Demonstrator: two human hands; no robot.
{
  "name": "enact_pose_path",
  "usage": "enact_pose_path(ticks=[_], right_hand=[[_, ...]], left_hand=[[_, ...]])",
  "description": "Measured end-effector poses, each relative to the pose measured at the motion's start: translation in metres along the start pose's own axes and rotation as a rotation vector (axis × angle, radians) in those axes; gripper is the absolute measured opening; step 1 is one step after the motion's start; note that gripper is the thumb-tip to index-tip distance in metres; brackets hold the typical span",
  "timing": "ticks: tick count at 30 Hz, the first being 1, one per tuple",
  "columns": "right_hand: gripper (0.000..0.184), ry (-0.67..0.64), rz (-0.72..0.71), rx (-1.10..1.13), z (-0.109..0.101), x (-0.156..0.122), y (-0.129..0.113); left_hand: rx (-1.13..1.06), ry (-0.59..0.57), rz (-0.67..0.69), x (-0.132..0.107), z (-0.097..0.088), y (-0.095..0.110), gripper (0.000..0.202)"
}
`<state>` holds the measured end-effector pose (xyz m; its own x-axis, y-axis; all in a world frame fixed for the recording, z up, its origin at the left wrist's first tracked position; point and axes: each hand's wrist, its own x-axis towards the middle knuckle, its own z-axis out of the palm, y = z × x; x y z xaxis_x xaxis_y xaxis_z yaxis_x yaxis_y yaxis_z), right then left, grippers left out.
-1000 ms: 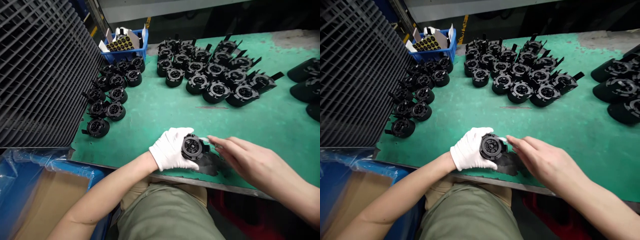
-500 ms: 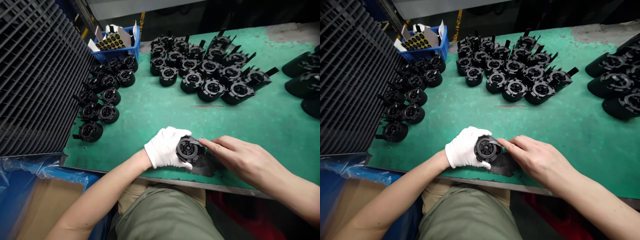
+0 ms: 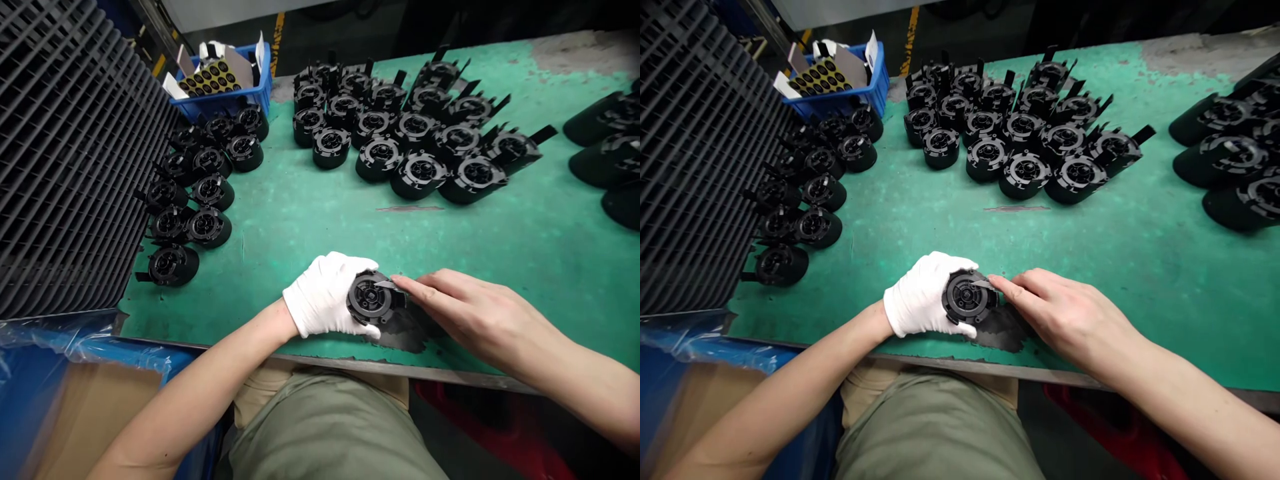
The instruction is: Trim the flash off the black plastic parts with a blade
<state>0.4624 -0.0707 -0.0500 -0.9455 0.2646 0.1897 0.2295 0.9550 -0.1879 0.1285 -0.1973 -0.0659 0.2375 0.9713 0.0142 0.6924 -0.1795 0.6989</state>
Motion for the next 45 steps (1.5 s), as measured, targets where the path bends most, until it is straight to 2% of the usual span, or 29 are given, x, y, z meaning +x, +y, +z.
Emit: enact_pose_path(ticks=[4,8,13,17,22,26,36,41,45], right_hand=[[0.085,0.021,-0.117,-0.091,-0.022,0.021,-0.001],[0.074,-0.008,-0.244,-0.1,-0.037,0.04,0.012],[0.082,-0.018,-0.343,-0.082,-0.04,0.052,0.03],[0.082,-0.023,-0.383,-0.013,-0.044,0.063,0.039],[0.068,-0.07,-0.421,0.032,-0.042,0.075,0.056],[0.058,-0.094,-0.48,0.077,-0.041,0.092,0.069],[0.056,-0.153,-0.63,0.119,-0.052,0.128,0.077],[0.061,-0.189,-0.694,0.158,-0.055,0.139,0.083],[0.057,-0.191,-0.717,0.182,-0.053,0.142,0.086]], left_hand=[[0.003,0.011,0.012,0.0,0.001,-0.002,0.127],[-0.016,0.005,0.041,0.0,0.003,-0.005,0.125],[0.023,0.056,0.05,-0.002,0.005,-0.007,0.132],[0.019,0.054,0.054,0.0,0.003,-0.006,0.125],[-0.005,0.034,0.06,0.004,-0.001,-0.004,0.109],[-0.013,0.036,0.055,0.005,-0.001,-0.005,0.106],[-0.057,-0.04,0.029,0.009,-0.011,0.004,0.097],[-0.034,0.036,0.094,0.006,-0.006,-0.002,0.101],[-0.03,0.011,0.156,0.007,-0.003,-0.005,0.085]])
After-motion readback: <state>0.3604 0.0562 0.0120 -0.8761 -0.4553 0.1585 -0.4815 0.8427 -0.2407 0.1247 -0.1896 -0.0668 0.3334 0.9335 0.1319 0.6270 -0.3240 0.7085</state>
